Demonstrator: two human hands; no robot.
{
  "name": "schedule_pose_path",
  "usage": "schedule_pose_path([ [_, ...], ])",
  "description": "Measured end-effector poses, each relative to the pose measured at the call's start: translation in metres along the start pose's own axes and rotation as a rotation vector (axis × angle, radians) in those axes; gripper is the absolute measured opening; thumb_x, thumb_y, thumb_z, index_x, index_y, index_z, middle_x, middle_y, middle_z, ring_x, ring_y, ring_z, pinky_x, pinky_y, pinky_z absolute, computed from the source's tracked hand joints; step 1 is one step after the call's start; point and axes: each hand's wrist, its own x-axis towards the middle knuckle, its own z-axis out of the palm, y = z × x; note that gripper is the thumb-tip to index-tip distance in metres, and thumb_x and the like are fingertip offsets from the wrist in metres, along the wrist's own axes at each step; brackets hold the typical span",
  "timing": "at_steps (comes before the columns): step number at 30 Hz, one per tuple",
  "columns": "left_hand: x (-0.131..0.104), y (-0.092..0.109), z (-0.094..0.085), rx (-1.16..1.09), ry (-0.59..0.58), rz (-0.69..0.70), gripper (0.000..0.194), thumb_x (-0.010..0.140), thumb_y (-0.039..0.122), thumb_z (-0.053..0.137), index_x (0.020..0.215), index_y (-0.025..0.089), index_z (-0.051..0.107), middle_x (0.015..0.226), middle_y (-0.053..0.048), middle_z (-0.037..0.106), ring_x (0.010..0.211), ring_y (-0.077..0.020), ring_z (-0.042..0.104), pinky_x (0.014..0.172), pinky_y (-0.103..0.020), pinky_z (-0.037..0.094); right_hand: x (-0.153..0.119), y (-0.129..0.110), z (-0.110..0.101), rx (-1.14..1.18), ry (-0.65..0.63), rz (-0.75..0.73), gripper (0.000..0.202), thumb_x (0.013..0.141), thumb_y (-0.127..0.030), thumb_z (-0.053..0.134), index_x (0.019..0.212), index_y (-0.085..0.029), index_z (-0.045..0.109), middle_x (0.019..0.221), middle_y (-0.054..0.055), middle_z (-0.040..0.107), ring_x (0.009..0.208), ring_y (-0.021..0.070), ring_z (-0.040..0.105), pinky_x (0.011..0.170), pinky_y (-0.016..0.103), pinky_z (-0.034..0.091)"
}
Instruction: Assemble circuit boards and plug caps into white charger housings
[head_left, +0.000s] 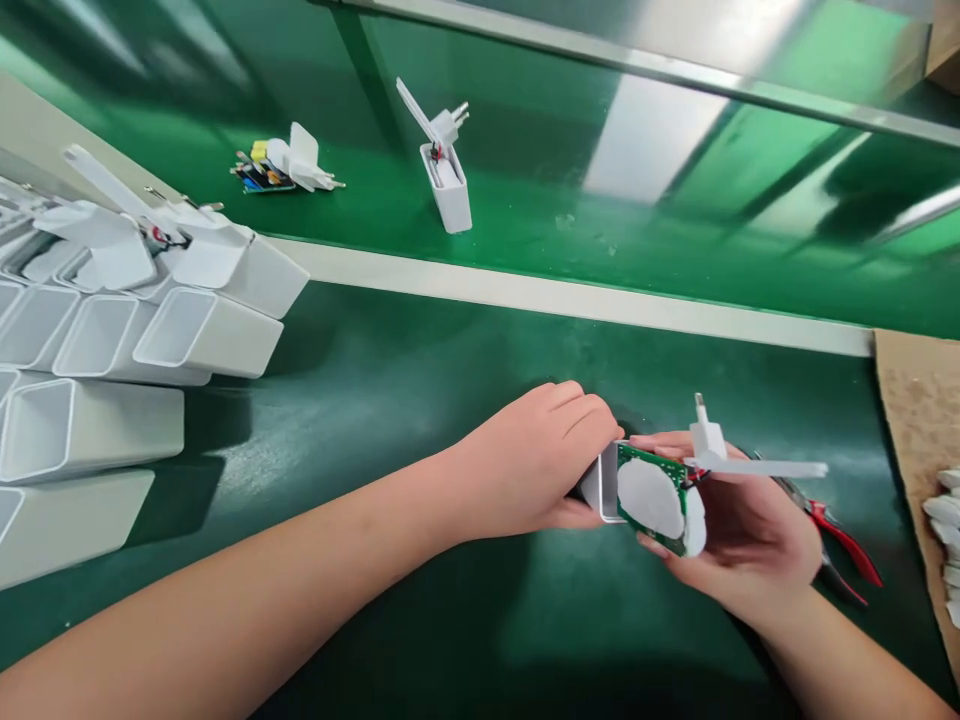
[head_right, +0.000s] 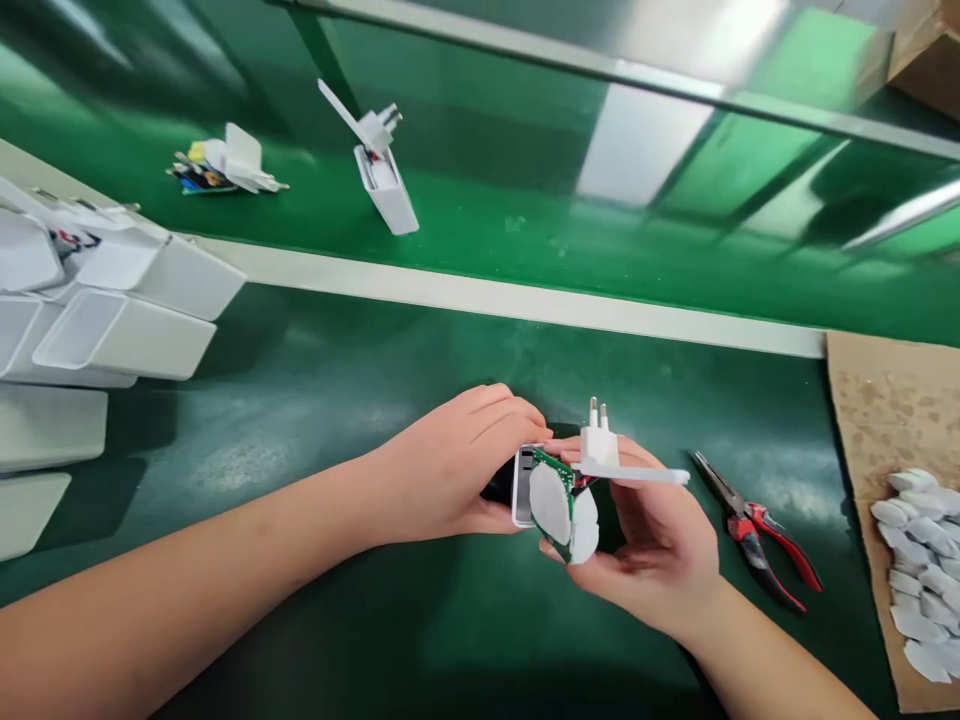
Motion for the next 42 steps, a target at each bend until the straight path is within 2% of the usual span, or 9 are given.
schedule_pose_path([
  [4,-0.0007,0.0008,-0.0011,0.024,-0.022,-0.004,0.037,0.103,0.046,0.065,0.119,0.013,0.062,0.118,-0.015,0.072,0.103,-0.0287,0.064,0.091,-0.043,0.053,0.0017,0.0013,-0.0010,-0.072,-0.002,-0.036,0.071,0.078,-0.008,0.089,0.141,-0.032,0.068,0.133,0.012,0.076,0.123,0.0362,0.072,0.102,0.056,0.063],
  [8,-0.0003,0.0024,-0.0016,0.049,-0.034,-0.013,0.034,0.103,0.045,0.063,0.117,0.014,0.061,0.115,-0.015,0.071,0.102,-0.0294,0.064,0.089,-0.044,0.053,-0.0014,0.0051,0.0004,-0.124,0.007,-0.003,0.069,0.078,-0.012,0.091,0.139,-0.035,0.069,0.135,0.012,0.073,0.123,0.0400,0.069,0.097,0.062,0.062],
  [14,0.0012,0.0038,-0.0012,0.064,-0.023,-0.022,0.030,0.101,0.041,0.065,0.116,0.016,0.060,0.113,-0.015,0.070,0.101,-0.0297,0.064,0.087,-0.043,0.052,-0.0027,0.0074,0.0027,-0.184,0.022,0.023,0.064,0.079,-0.021,0.093,0.136,-0.037,0.069,0.133,0.012,0.071,0.121,0.0410,0.067,0.095,0.063,0.062],
  [21,0.0000,0.0040,-0.0010,0.088,-0.028,-0.023,0.025,0.098,0.037,0.064,0.110,0.016,0.059,0.113,-0.015,0.071,0.098,-0.0286,0.063,0.083,-0.042,0.051,-0.0024,0.0045,0.0039,-0.216,0.010,-0.039,0.072,0.080,-0.009,0.087,0.143,-0.036,0.066,0.132,0.012,0.069,0.121,0.0370,0.066,0.095,0.057,0.060],
  [27,0.0004,0.0035,0.0002,0.090,-0.014,-0.009,0.027,0.100,0.039,0.063,0.110,0.014,0.060,0.112,-0.015,0.071,0.099,-0.0287,0.063,0.084,-0.042,0.052,-0.0013,0.0041,0.0042,-0.217,0.010,-0.060,0.071,0.078,-0.003,0.084,0.141,-0.031,0.069,0.128,0.012,0.071,0.118,0.0352,0.067,0.094,0.053,0.060],
  [34,-0.0009,0.0011,0.0026,0.102,0.021,0.029,0.026,0.100,0.037,0.063,0.111,0.014,0.059,0.112,-0.016,0.071,0.097,-0.0286,0.063,0.081,-0.042,0.051,-0.0025,0.0058,-0.0001,-0.239,-0.011,-0.116,0.080,0.074,0.003,0.083,0.145,-0.027,0.068,0.135,0.012,0.072,0.119,0.0362,0.067,0.093,0.057,0.064],
  [42,-0.0009,0.0017,0.0023,0.120,0.033,0.028,0.025,0.099,0.037,0.063,0.109,0.016,0.057,0.108,-0.015,0.070,0.093,-0.0283,0.062,0.078,-0.041,0.050,-0.0009,0.0050,0.0019,-0.262,-0.020,-0.140,0.075,0.075,0.003,0.085,0.143,-0.022,0.068,0.130,0.014,0.071,0.121,0.0357,0.067,0.095,0.055,0.062],
])
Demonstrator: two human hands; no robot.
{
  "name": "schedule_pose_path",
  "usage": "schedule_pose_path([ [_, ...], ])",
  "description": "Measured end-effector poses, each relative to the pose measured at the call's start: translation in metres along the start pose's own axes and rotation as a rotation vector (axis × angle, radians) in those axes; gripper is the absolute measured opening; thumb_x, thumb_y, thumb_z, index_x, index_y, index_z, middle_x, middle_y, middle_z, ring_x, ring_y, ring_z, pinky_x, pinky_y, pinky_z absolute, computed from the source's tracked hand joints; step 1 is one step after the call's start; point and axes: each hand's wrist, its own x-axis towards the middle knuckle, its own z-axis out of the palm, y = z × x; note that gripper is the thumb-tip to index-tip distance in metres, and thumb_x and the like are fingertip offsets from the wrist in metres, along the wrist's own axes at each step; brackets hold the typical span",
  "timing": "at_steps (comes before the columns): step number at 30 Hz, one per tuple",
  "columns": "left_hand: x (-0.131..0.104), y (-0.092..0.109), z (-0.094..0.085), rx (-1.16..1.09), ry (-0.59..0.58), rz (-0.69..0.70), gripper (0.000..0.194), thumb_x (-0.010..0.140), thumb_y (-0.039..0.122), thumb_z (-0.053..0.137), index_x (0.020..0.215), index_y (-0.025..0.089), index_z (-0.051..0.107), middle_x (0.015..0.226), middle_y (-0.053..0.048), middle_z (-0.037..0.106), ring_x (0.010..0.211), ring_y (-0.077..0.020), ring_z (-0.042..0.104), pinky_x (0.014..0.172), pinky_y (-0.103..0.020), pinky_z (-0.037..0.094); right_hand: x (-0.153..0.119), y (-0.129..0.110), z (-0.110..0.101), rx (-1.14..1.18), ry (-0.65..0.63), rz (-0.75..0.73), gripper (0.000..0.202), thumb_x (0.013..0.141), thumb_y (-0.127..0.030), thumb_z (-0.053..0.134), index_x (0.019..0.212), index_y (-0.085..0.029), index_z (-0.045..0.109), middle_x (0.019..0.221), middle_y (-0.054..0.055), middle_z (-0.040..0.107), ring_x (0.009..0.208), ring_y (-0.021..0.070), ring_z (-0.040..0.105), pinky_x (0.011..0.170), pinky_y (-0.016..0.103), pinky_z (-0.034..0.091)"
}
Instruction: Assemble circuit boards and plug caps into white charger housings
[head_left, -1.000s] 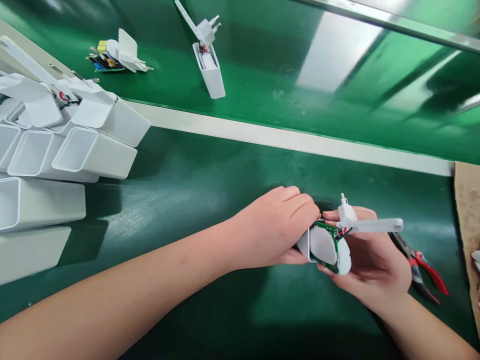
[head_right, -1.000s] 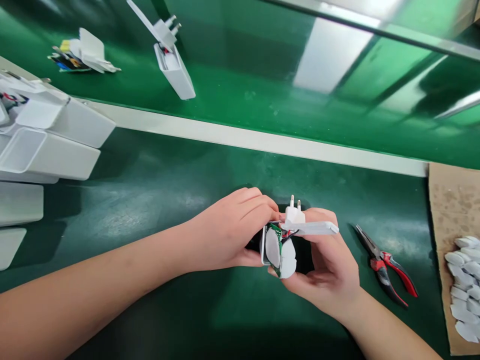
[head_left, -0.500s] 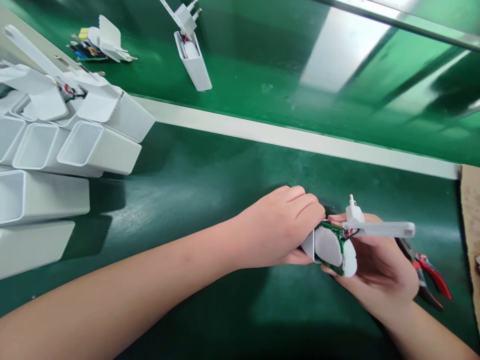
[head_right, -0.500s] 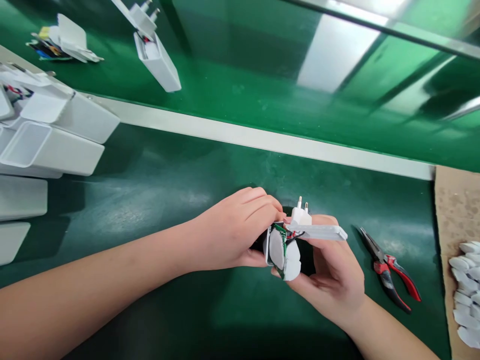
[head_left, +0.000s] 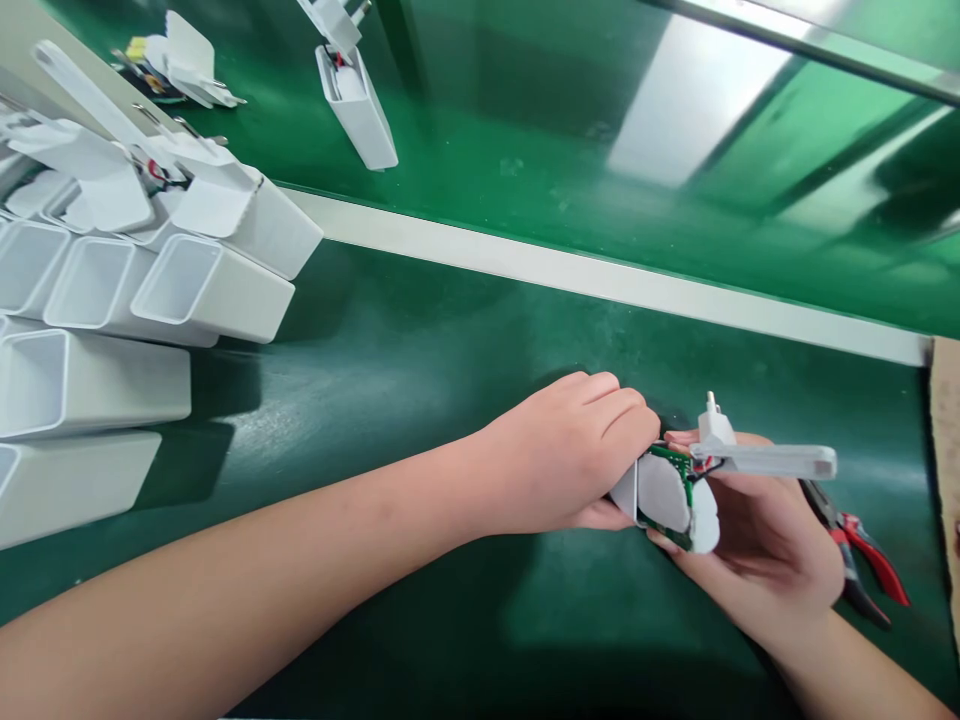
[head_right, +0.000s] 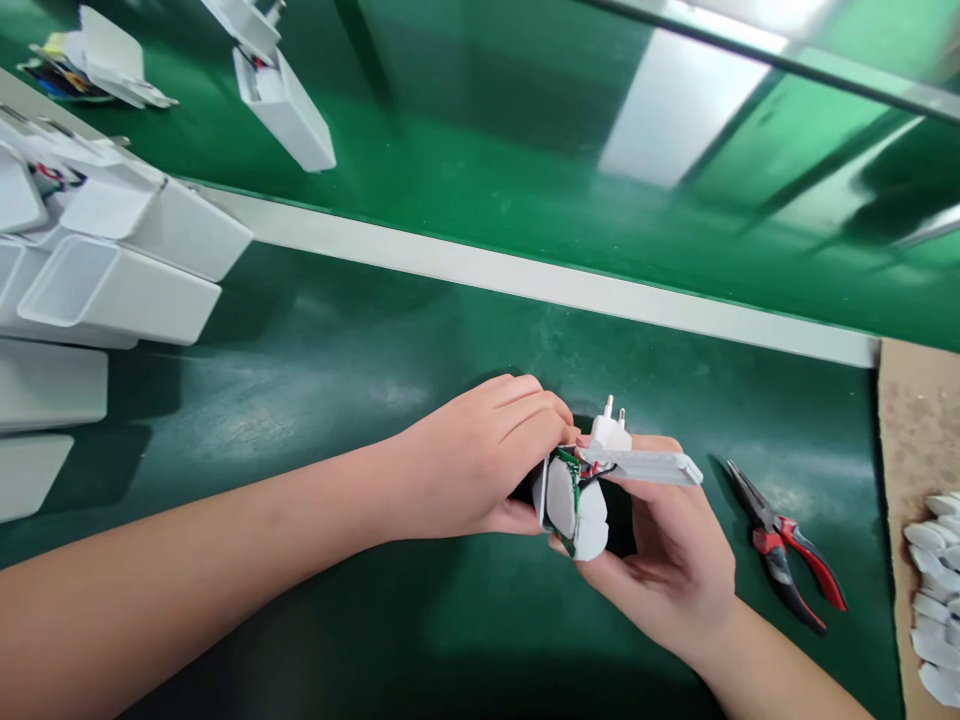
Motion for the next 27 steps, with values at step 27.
schedule_pose_path([
  [27,-0.001,0.000,0.001,-0.052,-0.001,-0.014,0.028,0.100,0.040,0.067,0.111,0.015,0.059,0.109,-0.014,0.071,0.094,-0.0277,0.064,0.081,-0.042,0.051,0.011,-0.007,-0.001,-0.320,-0.033,-0.041,0.075,0.077,-0.017,0.089,0.147,-0.021,0.063,0.132,0.016,0.065,0.118,0.0367,0.068,0.095,0.056,0.063],
])
